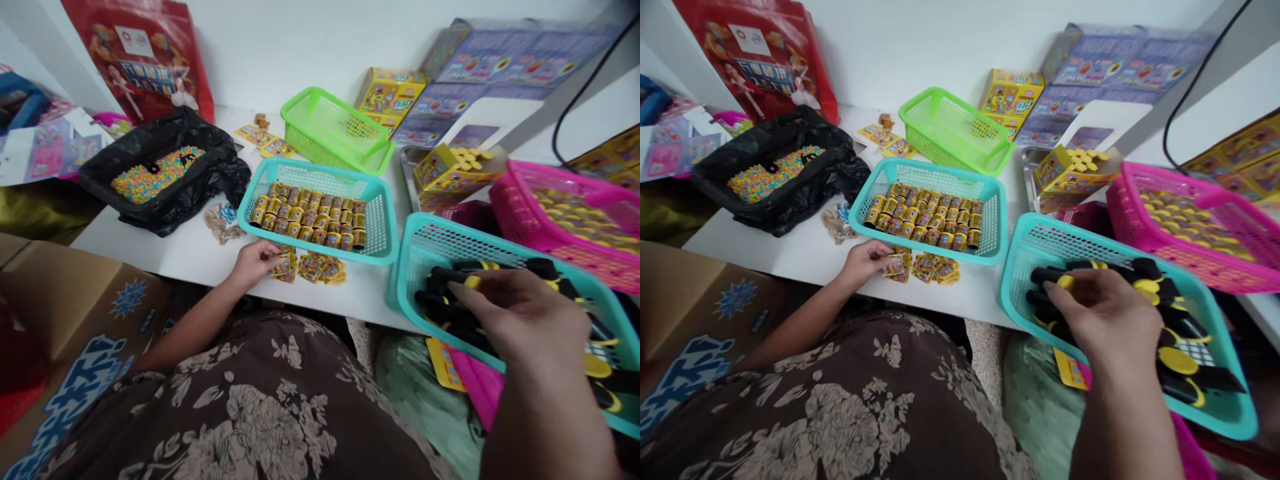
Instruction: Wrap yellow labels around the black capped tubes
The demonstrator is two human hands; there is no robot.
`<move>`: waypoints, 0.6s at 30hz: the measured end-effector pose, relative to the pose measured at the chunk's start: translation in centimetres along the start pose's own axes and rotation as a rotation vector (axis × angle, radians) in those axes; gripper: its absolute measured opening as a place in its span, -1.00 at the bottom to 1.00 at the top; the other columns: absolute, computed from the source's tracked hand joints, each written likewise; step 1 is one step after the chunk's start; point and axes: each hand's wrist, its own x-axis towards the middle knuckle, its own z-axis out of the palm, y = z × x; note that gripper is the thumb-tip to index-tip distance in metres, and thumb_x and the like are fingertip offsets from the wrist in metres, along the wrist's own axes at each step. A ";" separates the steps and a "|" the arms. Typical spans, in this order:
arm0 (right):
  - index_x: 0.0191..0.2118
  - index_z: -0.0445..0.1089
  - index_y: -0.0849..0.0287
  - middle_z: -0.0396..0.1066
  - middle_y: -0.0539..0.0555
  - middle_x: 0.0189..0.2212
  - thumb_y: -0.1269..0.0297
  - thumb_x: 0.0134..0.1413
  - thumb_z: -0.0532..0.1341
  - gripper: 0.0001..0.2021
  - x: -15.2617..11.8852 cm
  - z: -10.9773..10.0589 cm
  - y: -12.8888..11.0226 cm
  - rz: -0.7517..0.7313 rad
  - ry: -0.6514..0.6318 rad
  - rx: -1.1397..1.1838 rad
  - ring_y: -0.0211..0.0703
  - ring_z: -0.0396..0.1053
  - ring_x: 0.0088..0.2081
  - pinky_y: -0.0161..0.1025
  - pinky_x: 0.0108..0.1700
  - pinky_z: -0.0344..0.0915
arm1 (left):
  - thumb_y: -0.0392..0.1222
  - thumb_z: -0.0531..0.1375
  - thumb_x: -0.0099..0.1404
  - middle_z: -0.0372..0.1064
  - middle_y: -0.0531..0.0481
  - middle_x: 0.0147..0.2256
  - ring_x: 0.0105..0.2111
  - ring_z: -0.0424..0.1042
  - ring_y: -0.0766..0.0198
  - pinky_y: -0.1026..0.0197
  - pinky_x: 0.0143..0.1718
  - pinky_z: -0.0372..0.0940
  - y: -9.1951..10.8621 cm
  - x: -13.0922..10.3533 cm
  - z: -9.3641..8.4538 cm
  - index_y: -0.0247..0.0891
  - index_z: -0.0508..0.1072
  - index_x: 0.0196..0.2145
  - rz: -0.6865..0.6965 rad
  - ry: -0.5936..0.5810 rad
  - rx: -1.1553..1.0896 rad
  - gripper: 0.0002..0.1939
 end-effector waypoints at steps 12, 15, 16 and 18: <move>0.01 0.33 0.20 0.21 -0.14 -0.58 0.18 -0.17 0.29 -0.47 -4.7 16.2 -4.5 0.114 -0.695 0.293 -0.29 0.19 -0.58 -0.31 -0.53 0.15 | -0.09 0.20 0.21 0.39 0.07 -0.52 -0.50 0.29 0.34 0.30 -0.43 0.19 1.5 -0.8 0.9 -0.27 0.47 -0.42 0.176 -0.167 0.203 -0.81; 0.01 0.33 0.19 0.21 -0.15 -0.58 0.18 -0.17 0.29 -0.47 -4.4 18.0 -4.2 0.111 -0.702 0.258 -0.29 0.17 -0.58 -0.31 -0.55 0.13 | -0.13 0.16 0.25 0.36 0.08 -0.51 -0.50 0.27 0.34 0.29 -0.43 0.18 1.5 -0.7 0.9 -0.26 0.44 -0.41 0.187 -0.180 0.252 -0.83; -0.01 0.34 0.19 0.21 -0.15 -0.58 0.18 -0.17 0.29 -0.49 -4.4 18.3 -4.2 0.106 -0.687 0.258 -0.29 0.16 -0.59 -0.31 -0.55 0.13 | -0.16 0.17 0.25 0.35 0.08 -0.51 -0.50 0.26 0.34 0.29 -0.43 0.17 1.5 -0.6 0.9 -0.26 0.44 -0.42 0.194 -0.169 0.283 -0.85; -0.05 0.35 0.18 0.20 -0.15 -0.59 0.16 -0.14 0.29 -0.53 -4.5 18.6 -4.1 0.103 -0.672 0.272 -0.30 0.15 -0.61 -0.31 -0.56 0.12 | -0.21 0.20 0.22 0.34 0.07 -0.51 -0.48 0.26 0.33 0.28 -0.41 0.16 1.5 -0.4 0.7 -0.26 0.43 -0.44 0.214 -0.137 0.358 -0.89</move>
